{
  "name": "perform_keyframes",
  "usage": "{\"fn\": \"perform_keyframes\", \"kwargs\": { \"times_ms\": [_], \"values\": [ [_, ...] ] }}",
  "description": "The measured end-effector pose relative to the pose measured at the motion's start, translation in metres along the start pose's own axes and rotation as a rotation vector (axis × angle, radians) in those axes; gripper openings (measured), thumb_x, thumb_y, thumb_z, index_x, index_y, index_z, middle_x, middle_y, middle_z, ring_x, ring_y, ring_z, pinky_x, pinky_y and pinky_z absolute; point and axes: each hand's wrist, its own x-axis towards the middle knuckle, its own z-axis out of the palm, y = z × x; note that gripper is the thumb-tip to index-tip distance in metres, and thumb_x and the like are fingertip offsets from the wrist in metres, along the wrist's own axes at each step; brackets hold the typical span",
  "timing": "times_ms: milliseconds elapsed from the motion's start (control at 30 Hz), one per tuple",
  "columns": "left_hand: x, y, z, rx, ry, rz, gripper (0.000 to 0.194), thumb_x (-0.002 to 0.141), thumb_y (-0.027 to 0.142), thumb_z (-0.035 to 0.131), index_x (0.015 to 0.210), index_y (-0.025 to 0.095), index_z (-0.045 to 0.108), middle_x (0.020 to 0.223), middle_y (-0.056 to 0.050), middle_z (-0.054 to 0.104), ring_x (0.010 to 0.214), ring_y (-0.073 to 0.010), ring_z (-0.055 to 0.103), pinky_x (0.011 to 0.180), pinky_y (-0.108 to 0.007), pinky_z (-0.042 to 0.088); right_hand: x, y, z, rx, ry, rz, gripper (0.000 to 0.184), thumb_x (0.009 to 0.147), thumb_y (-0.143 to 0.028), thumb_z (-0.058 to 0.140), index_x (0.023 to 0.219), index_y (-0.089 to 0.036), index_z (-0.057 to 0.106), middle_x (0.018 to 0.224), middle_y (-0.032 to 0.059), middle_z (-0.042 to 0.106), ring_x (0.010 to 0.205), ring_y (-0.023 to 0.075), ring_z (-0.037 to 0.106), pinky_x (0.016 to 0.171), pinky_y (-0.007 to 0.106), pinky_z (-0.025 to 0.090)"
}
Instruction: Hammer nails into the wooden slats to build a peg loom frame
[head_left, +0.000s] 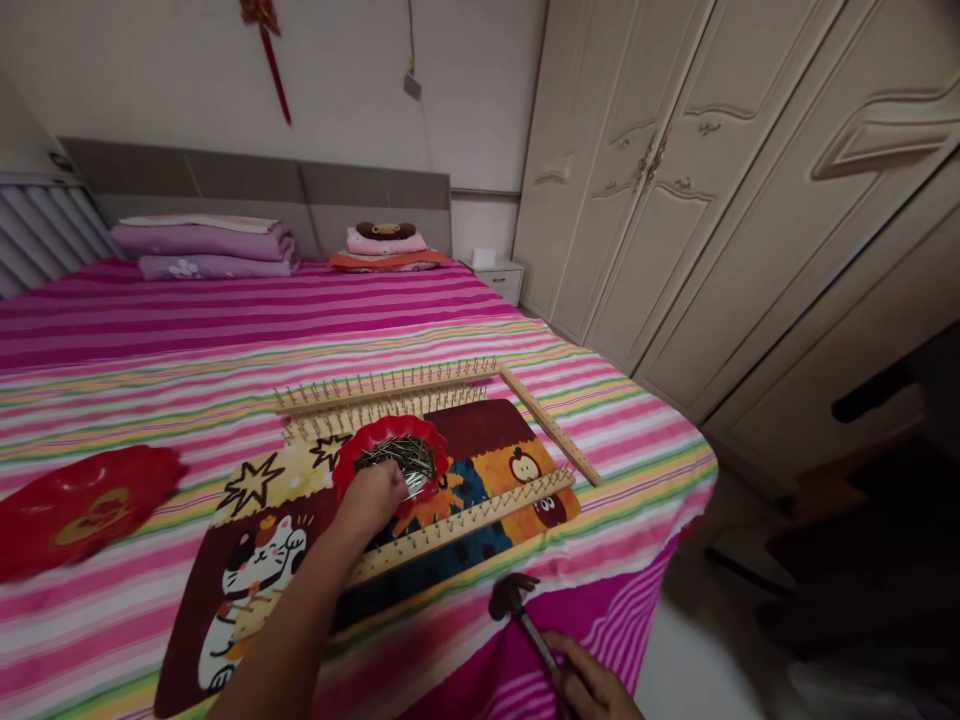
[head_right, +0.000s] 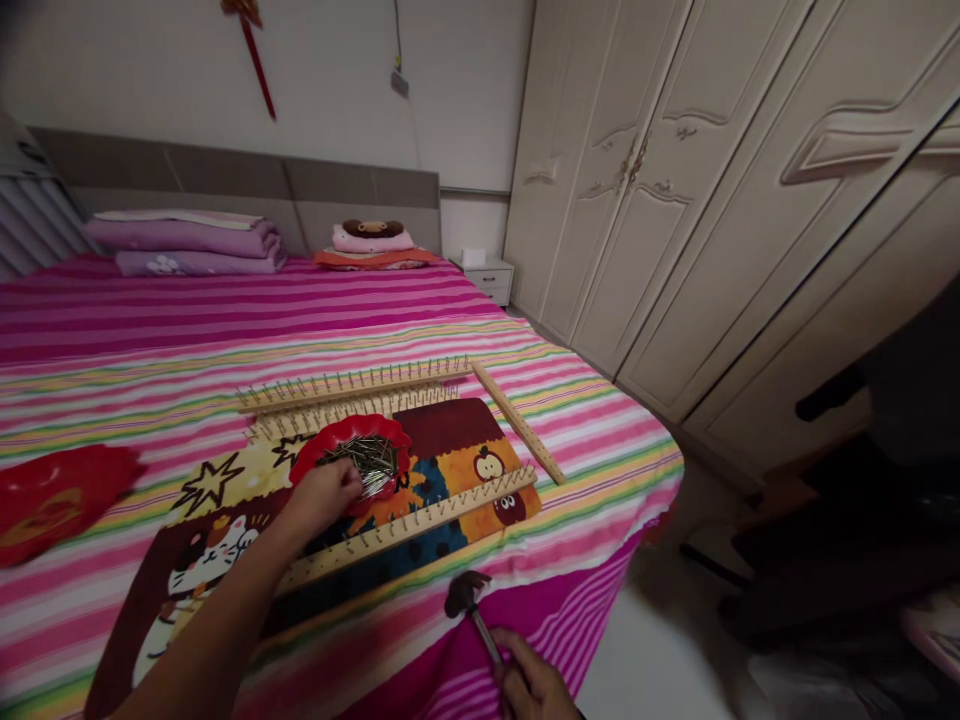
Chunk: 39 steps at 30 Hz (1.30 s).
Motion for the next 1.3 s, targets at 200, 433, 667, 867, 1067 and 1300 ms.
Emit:
{"fn": "perform_keyframes", "kwargs": {
  "times_ms": [200, 433, 667, 867, 1067, 1300],
  "values": [
    [-0.057, -0.019, -0.024, -0.849, 0.081, -0.16, 0.044, 0.054, 0.048, 0.066, 0.085, 0.016, 0.065, 0.068, -0.002, 0.068, 0.064, -0.0156, 0.062, 0.058, -0.026, 0.05, -0.004, -0.005, 0.002, 0.032, -0.046, 0.109, 0.077, 0.067, -0.069, 0.046, 0.123, -0.016, 0.045, 0.039, -0.015, 0.026, 0.03, 0.0073, 0.023, 0.031, 0.017, 0.014],
    [-0.112, -0.041, 0.018, -0.717, 0.254, -0.385, 0.039, 0.056, 0.054, 0.064, 0.08, 0.023, 0.069, 0.081, -0.001, 0.072, 0.073, -0.0193, 0.065, 0.068, -0.029, 0.051, -0.013, -0.014, 0.01, 0.025, 0.054, 0.071, 0.065, 0.072, -0.062, 0.046, 0.119, -0.017, 0.049, 0.039, -0.0142, 0.03, 0.028, 0.0066, 0.025, 0.03, 0.016, 0.013],
    [-0.11, -0.039, 0.055, -0.673, 0.312, -0.456, 0.038, 0.064, 0.052, 0.056, 0.087, 0.024, 0.067, 0.086, -0.001, 0.072, 0.076, -0.0201, 0.066, 0.076, -0.032, 0.049, -0.016, -0.02, 0.009, 0.015, 0.034, 0.073, 0.058, 0.077, -0.053, 0.047, 0.121, -0.015, 0.05, 0.039, -0.0144, 0.029, 0.029, 0.006, 0.023, 0.03, 0.015, 0.015],
    [-0.106, -0.032, 0.06, -0.516, 0.389, -0.359, 0.03, 0.068, 0.046, 0.052, 0.082, 0.025, 0.067, 0.088, -0.001, 0.072, 0.084, -0.0201, 0.064, 0.083, -0.032, 0.046, -0.019, -0.026, 0.011, 0.019, 0.066, 0.052, 0.056, 0.076, -0.055, 0.048, 0.117, -0.018, 0.053, 0.04, -0.0144, 0.026, 0.031, 0.0067, 0.024, 0.032, 0.016, 0.015],
    [-0.103, -0.037, 0.066, -0.421, 0.434, -0.257, 0.028, 0.071, 0.044, 0.049, 0.081, 0.023, 0.066, 0.086, -0.002, 0.071, 0.085, -0.019, 0.064, 0.081, -0.03, 0.047, -0.023, -0.026, 0.012, 0.016, 0.046, 0.02, 0.054, 0.078, -0.053, 0.047, 0.118, -0.016, 0.053, 0.045, -0.0127, 0.026, 0.036, 0.0076, 0.023, 0.034, 0.018, 0.014],
    [-0.101, -0.043, 0.075, -0.313, 0.486, -0.058, 0.025, 0.077, 0.038, 0.046, 0.079, 0.022, 0.064, 0.081, -0.003, 0.069, 0.079, -0.0177, 0.064, 0.075, -0.029, 0.048, -0.031, -0.059, 0.026, -0.067, -0.02, -0.142, 0.053, 0.082, -0.056, 0.045, 0.119, -0.019, 0.055, 0.052, -0.0088, 0.03, 0.042, 0.0087, 0.025, 0.037, 0.02, 0.016]
  ]
}}
